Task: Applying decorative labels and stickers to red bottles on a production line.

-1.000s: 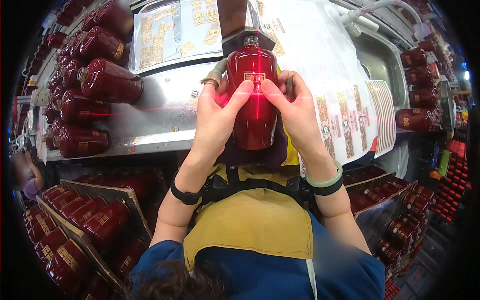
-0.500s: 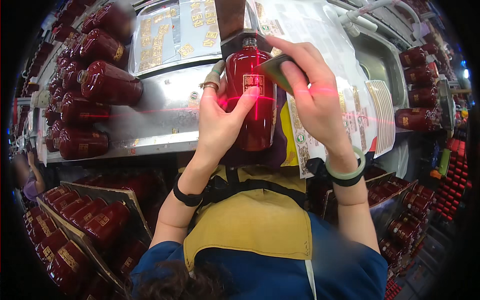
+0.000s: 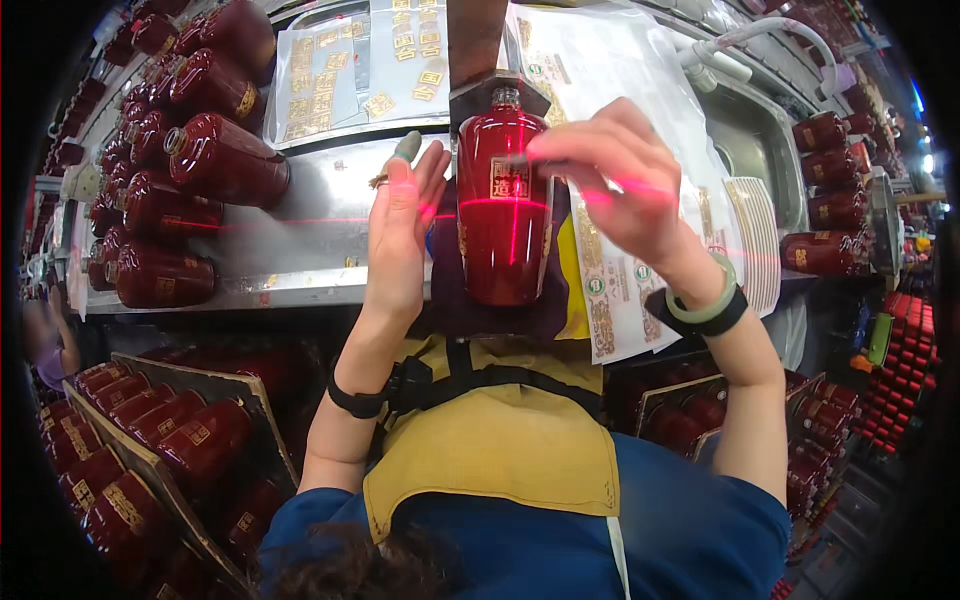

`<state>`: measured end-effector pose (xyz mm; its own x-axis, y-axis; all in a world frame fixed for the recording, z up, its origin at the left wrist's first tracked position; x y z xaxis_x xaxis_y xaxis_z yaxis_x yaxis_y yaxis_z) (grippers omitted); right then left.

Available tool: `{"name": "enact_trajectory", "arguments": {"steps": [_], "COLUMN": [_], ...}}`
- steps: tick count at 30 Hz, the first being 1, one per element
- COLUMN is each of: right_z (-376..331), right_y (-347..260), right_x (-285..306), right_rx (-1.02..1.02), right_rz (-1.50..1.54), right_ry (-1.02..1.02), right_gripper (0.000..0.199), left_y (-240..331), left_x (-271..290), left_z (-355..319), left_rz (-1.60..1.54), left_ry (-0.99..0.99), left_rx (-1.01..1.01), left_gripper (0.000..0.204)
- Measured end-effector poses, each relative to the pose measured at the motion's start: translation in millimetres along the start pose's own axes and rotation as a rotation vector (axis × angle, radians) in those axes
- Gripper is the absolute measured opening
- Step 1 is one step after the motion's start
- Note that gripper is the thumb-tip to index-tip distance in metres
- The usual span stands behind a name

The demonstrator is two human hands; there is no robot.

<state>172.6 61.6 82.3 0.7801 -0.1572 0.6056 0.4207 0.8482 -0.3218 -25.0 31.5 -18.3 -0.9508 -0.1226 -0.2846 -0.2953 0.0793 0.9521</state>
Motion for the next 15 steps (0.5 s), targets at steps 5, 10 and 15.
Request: {"name": "enact_trajectory", "arguments": {"steps": [5,10,15], "right_z": [-20,4,3], "right_y": [-37,8,-12], "right_x": [1,-2,-9], "right_rx": [0.38,-0.025,0.32], "right_rz": [0.255,-0.024,-0.138], "right_ry": [-0.083,0.017,-0.011], "right_gripper": [0.022,0.032,0.023], "left_y": [6,7,3], "left_x": [-11,-20,-14], "left_z": [9,6,4], "left_rz": [-0.025,-0.086,-0.05], "left_ry": [-0.028,-0.041,-0.018], "left_rx": [0.002,0.033,0.044], "left_gripper": [0.089,0.086,0.094]}}
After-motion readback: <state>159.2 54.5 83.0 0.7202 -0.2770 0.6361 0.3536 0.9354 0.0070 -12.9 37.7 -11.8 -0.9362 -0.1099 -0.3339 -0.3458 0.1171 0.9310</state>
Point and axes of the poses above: each hand's wrist, its own z-axis towards the middle knuckle, its own x-axis out of the back of the hand, y = z × x, the point moved 6 cm from there along z, towards the middle knuckle, and after that the axes turned 5 degrees about y, right-handed, at the moved point
